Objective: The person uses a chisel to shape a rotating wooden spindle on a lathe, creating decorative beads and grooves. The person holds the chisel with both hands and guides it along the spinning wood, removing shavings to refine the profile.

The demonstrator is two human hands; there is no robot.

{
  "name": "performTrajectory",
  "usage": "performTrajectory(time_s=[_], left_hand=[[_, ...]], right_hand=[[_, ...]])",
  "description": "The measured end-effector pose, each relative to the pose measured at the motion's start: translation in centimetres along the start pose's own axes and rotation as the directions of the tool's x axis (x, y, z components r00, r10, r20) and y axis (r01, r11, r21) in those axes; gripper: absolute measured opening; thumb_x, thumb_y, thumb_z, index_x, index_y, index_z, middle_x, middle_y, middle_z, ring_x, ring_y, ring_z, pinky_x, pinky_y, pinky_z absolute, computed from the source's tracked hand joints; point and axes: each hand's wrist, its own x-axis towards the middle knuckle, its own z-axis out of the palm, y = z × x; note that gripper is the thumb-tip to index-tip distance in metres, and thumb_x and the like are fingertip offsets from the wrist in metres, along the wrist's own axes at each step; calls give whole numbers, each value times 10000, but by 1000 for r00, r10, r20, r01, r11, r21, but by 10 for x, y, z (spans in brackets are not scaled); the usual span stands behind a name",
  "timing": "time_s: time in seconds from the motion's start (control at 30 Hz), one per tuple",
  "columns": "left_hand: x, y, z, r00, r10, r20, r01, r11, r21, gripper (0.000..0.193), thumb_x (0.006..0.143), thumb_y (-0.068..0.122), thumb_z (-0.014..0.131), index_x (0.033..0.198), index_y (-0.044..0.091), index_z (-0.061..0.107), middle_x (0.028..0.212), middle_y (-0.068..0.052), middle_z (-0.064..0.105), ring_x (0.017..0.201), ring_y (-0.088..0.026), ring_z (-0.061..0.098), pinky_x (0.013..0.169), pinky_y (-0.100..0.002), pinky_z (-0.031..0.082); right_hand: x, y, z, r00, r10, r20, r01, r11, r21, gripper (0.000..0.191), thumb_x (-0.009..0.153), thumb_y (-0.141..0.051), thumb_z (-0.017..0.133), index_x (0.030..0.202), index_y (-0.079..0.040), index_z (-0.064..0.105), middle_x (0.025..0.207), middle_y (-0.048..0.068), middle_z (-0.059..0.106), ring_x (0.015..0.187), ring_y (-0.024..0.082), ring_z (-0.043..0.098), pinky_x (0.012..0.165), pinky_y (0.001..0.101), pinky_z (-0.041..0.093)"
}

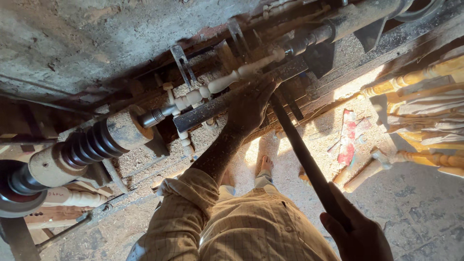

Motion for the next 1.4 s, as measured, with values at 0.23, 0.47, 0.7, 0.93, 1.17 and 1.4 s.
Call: performTrajectory(time_s=[0.23,0.47,0.7,0.93,1.17,1.4], left_hand=[[1,-3,8,999,23,-29,-24,999,-43,434,1026,87,585,1459,63,574,1436,-132,627,1358,-295,581,1186,-466,461],[1,-2,10,997,11,-75,-20,994,-112,386,1065,34,559,1450,61,583,1456,-114,634,1388,-262,596,1204,-423,465],[8,0,10,994,44,-105,-49,998,-38,376,1022,61,553,1392,47,619,1441,-143,642,1384,-284,582,1209,-457,435],[20,0,13,999,36,-16,-36,999,0,419,1004,37,510,1417,43,582,1473,-154,602,1428,-332,529,1213,-470,415],[30,2,18,998,27,54,-29,999,32,432,1001,44,493,1428,31,557,1480,-130,597,1458,-305,486,1235,-455,389],[36,5,20,998,29,60,-30,999,22,455,984,15,477,1429,28,567,1489,-127,596,1422,-292,519,1199,-432,429]], right_hand=[[-7,0,13,996,-51,-68,53,998,23,732,831,-338,808,1503,-300,520,1235,102,780,1182,196,730,1025,373,533],[-11,-5,22,997,-4,-80,3,1000,-10,741,838,-366,804,1515,-344,503,1223,100,782,1167,207,738,1021,368,540],[-15,-12,24,995,25,-95,-25,1000,7,737,844,-360,800,1518,-347,503,1207,104,792,1153,210,747,1021,370,539],[-15,-14,30,993,-2,-121,10,998,64,719,848,-349,787,1508,-298,508,1197,104,792,1127,202,755,1006,367,534],[-16,-20,34,992,36,-123,-26,996,81,712,863,-339,778,1519,-281,509,1144,117,816,1100,200,774,990,360,548],[-19,-28,38,987,3,-162,11,996,91,712,858,-341,769,1517,-263,511,1105,137,816,1070,216,779,940,373,562]])
